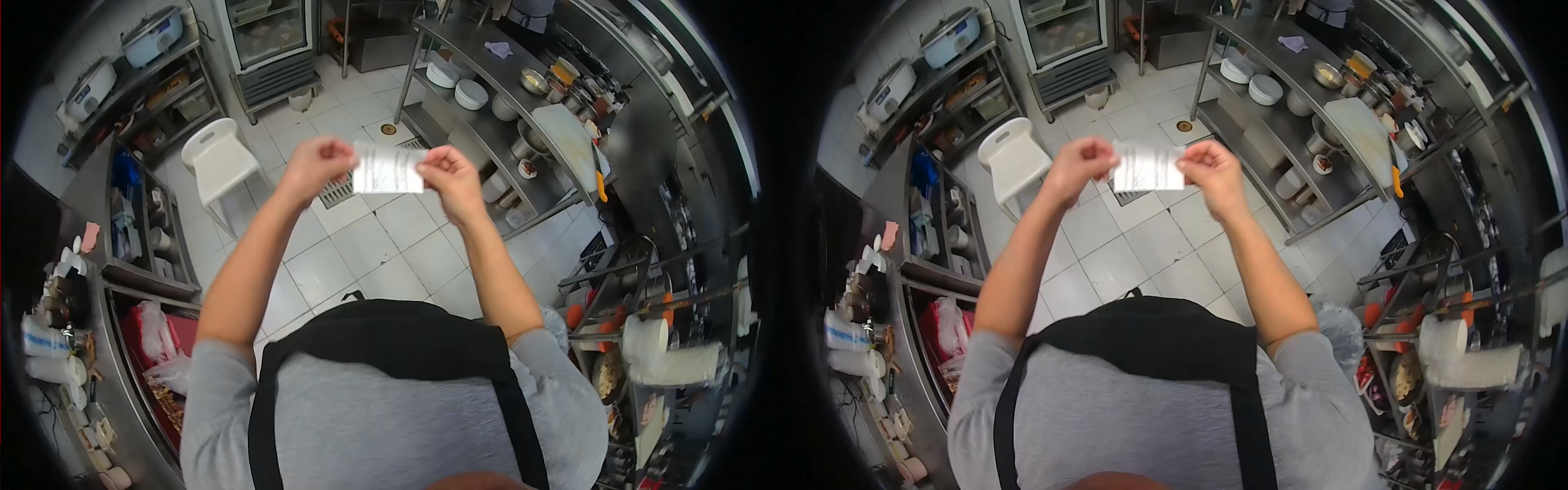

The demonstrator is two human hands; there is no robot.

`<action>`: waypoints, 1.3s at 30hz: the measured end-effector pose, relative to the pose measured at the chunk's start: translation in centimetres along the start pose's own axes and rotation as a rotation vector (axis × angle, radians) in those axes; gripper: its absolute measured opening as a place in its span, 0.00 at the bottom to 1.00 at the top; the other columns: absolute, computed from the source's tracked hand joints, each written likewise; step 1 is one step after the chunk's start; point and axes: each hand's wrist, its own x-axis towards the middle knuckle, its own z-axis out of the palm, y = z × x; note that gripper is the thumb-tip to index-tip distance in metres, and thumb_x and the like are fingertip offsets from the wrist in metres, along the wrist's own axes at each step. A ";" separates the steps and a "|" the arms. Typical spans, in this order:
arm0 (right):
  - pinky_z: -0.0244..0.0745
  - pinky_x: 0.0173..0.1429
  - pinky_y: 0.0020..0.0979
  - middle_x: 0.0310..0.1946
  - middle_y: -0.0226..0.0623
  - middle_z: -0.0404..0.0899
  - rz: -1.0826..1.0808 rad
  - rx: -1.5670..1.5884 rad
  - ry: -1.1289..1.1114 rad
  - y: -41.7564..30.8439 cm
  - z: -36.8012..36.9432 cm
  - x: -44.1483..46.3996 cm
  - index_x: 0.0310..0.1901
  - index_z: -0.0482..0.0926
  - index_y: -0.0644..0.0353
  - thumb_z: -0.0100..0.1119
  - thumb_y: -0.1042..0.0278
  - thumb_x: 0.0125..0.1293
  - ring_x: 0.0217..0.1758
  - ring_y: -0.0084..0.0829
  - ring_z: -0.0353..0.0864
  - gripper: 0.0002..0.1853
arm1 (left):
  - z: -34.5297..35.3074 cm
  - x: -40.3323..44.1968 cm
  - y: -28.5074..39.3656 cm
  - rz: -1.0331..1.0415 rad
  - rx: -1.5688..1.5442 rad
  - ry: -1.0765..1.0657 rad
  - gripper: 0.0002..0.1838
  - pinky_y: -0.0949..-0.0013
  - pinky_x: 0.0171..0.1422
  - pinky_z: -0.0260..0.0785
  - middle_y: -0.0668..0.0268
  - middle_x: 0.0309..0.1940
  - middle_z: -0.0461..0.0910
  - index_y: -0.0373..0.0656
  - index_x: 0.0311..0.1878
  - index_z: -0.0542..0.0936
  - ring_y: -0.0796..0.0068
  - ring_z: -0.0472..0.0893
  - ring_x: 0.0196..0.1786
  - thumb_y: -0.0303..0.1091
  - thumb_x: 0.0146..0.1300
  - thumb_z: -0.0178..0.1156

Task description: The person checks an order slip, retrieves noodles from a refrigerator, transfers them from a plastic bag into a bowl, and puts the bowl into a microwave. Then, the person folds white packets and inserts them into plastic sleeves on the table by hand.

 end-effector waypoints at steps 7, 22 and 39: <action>0.76 0.43 0.27 0.51 0.36 0.75 -0.327 -0.488 0.010 -4.1 -9.4 7.7 0.41 0.77 0.62 0.62 0.80 0.55 0.42 0.27 0.79 0.11 | 5.6 17.7 1.3 0.170 0.111 -0.280 0.05 0.79 0.34 0.66 0.72 0.27 0.79 0.39 0.35 0.79 0.84 0.75 0.29 0.26 0.56 0.64; 0.76 0.35 0.23 0.41 0.37 0.81 -0.545 -0.947 0.982 -22.8 -43.4 33.2 0.48 0.81 0.59 0.55 0.82 0.57 0.31 0.22 0.82 0.17 | 4.6 36.9 -2.4 0.184 0.022 -0.331 0.16 0.77 0.45 0.68 0.69 0.39 0.80 0.38 0.49 0.78 0.84 0.75 0.39 0.25 0.56 0.63; 0.77 0.34 0.24 0.45 0.40 0.79 -0.674 -0.676 1.177 -30.0 -70.7 45.6 0.54 0.77 0.64 0.51 0.88 0.53 0.37 0.26 0.81 0.24 | 10.7 61.1 -3.8 0.127 -0.189 -0.047 0.17 0.78 0.45 0.66 0.68 0.34 0.77 0.36 0.49 0.74 0.83 0.73 0.35 0.19 0.54 0.58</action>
